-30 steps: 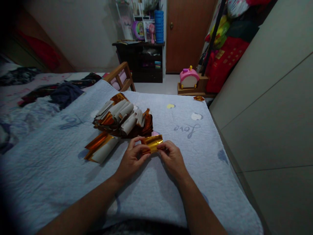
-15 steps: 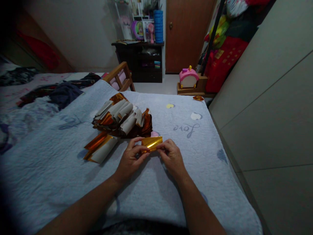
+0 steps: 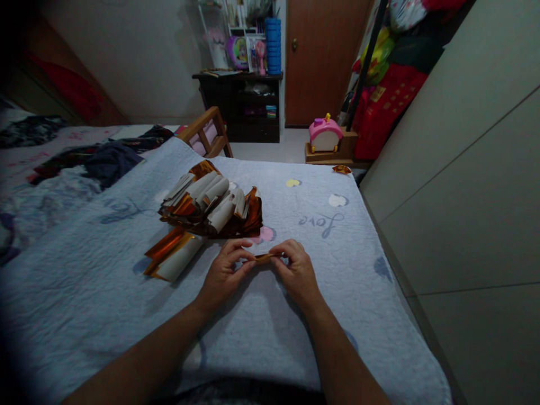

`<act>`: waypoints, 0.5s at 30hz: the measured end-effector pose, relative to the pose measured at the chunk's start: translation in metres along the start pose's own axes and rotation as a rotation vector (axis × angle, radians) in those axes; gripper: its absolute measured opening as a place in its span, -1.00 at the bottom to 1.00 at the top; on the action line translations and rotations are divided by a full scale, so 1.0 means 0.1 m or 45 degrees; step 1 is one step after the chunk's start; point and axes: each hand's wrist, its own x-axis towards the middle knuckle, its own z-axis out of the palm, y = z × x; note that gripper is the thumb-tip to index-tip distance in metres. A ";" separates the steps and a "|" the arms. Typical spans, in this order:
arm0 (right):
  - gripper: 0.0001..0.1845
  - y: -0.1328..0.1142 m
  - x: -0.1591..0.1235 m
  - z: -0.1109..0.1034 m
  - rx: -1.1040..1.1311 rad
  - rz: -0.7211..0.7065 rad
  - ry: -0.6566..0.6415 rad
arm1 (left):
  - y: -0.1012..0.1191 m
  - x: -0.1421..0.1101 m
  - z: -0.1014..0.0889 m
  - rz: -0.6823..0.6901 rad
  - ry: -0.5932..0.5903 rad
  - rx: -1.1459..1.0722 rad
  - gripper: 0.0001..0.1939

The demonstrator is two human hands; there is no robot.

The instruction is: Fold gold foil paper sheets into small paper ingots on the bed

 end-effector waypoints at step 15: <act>-0.86 -0.09 -0.02 -0.02 0.196 0.213 -0.065 | 0.03 0.00 0.02 -0.389 -0.122 -0.457 -0.84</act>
